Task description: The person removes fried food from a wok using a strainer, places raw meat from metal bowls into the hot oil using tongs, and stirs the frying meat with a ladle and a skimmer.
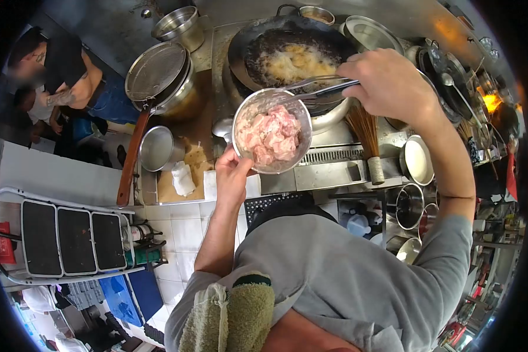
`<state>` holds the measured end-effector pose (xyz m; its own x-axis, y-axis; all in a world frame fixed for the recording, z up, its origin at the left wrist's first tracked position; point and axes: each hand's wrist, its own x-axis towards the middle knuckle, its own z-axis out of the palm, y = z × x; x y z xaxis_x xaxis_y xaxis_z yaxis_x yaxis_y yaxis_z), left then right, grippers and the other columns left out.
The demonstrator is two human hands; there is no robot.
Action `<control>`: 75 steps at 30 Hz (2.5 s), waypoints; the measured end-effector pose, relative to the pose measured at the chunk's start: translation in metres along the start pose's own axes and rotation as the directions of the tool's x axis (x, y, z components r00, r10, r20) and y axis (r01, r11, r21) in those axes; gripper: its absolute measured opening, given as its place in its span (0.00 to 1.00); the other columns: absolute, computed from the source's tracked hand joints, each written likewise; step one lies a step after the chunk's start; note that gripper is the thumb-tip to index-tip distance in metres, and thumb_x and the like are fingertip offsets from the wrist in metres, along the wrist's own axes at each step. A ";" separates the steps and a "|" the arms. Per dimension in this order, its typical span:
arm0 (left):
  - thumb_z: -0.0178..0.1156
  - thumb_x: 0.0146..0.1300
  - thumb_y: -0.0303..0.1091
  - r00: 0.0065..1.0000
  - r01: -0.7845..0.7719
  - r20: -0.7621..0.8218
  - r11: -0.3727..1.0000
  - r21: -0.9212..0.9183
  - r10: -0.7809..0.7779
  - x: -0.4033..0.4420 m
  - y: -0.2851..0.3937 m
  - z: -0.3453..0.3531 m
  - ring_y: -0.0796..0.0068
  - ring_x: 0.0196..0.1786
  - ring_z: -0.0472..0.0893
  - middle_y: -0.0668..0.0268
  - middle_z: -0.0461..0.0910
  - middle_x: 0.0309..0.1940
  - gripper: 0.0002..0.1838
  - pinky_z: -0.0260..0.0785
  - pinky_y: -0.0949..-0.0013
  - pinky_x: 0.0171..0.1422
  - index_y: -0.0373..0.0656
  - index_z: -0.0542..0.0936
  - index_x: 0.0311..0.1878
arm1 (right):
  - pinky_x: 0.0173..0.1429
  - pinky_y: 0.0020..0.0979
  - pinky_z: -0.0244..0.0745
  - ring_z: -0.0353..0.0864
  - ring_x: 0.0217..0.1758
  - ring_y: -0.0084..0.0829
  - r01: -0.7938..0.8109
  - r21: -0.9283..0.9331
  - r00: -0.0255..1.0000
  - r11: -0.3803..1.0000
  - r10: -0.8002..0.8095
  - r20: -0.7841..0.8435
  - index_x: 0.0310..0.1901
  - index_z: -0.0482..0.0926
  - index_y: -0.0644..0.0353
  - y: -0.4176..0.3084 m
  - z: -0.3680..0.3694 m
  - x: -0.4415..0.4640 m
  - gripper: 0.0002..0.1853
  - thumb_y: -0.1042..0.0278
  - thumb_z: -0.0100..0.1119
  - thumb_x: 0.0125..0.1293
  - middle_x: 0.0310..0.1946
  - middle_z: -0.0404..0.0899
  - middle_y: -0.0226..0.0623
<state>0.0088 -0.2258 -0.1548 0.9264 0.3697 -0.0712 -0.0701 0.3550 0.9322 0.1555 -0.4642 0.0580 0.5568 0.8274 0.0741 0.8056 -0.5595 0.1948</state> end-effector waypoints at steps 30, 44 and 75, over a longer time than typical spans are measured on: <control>0.50 0.56 0.21 0.950 0.093 -0.283 0.985 -0.147 -0.132 -0.010 0.010 -0.001 0.68 0.43 0.82 0.59 0.80 0.43 0.13 0.81 0.61 0.44 0.35 0.77 0.45 | 0.50 0.38 0.75 0.82 0.45 0.42 -0.440 0.265 0.878 0.858 0.473 -0.071 0.46 0.83 0.58 0.199 0.074 0.052 0.19 0.57 0.64 0.56 0.42 0.82 0.46; 0.52 0.58 0.24 0.987 0.141 -0.055 0.982 -0.129 -0.149 -0.006 0.025 -0.010 0.70 0.44 0.81 0.59 0.80 0.44 0.13 0.79 0.63 0.46 0.37 0.76 0.47 | 0.47 0.40 0.74 0.80 0.41 0.49 -0.012 0.217 1.000 0.976 0.013 -0.006 0.45 0.81 0.63 0.005 0.026 -0.018 0.16 0.64 0.64 0.56 0.39 0.82 0.45; 0.52 0.55 0.21 0.962 0.087 -0.243 0.986 -0.145 -0.121 -0.021 0.012 0.005 0.70 0.40 0.82 0.58 0.80 0.42 0.11 0.81 0.64 0.41 0.35 0.77 0.42 | 0.56 0.42 0.75 0.80 0.52 0.44 -0.604 -0.102 0.790 0.790 0.611 0.054 0.49 0.79 0.61 0.181 0.158 0.091 0.20 0.58 0.57 0.59 0.47 0.81 0.48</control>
<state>-0.0096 -0.2338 -0.1397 0.8102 0.5216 -0.2673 -0.0417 0.5063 0.8614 0.3836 -0.4979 -0.0541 0.9428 0.3091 0.1249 0.2795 -0.9371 0.2092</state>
